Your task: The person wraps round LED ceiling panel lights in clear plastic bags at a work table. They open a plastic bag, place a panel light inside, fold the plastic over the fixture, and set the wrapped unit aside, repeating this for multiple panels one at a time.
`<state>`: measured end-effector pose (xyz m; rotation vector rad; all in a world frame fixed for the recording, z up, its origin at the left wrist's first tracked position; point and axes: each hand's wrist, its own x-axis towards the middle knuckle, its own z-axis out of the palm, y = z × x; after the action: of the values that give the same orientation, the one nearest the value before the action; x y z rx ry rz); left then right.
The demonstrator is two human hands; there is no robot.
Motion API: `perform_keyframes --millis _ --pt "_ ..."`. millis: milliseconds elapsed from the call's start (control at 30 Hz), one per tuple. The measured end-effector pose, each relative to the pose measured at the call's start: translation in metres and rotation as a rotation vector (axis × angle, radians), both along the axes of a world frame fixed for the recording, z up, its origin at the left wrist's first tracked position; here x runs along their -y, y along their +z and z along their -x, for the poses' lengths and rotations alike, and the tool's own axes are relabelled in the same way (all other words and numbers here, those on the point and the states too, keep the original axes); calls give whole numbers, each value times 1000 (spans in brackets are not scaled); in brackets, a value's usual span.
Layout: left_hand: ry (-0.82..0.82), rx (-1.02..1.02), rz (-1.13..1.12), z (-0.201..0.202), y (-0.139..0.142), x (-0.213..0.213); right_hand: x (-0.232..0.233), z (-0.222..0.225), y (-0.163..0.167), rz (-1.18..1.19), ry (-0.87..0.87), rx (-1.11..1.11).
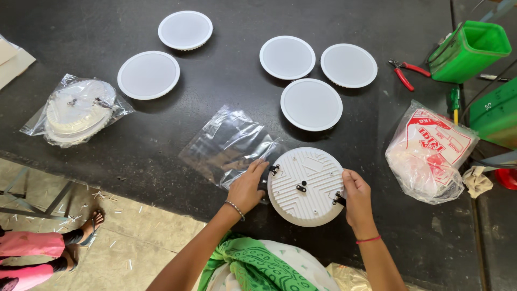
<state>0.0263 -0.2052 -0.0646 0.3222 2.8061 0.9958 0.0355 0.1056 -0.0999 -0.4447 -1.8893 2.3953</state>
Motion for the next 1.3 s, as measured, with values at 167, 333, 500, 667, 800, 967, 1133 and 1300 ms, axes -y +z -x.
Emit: perform_keyframes --millis 167,333,500,667,800,967,1133,1300 --pt "-84 -14 -123 -10 -25 -6 0 1 -24 -9 -14 27" --pt "-177 61 -114 -16 -28 -17 12 -3 -29 -56 83 265" --pt "-180 96 41 -10 -8 -24 40 3 -12 -110 299 319" --pt "-151 -4 192 -14 9 -11 68 12 8 120 516 270" --pt "-145 -64 169 -26 14 16 97 15 6 3 533 201" --pt "-160 -165 59 -42 16 47 136 32 -7 50 420 188" --pt "-152 -108 73 -42 21 61 169 32 -21 34 404 156" --pt "-202 -141 -8 -45 31 69 201 41 -47 72 386 167"
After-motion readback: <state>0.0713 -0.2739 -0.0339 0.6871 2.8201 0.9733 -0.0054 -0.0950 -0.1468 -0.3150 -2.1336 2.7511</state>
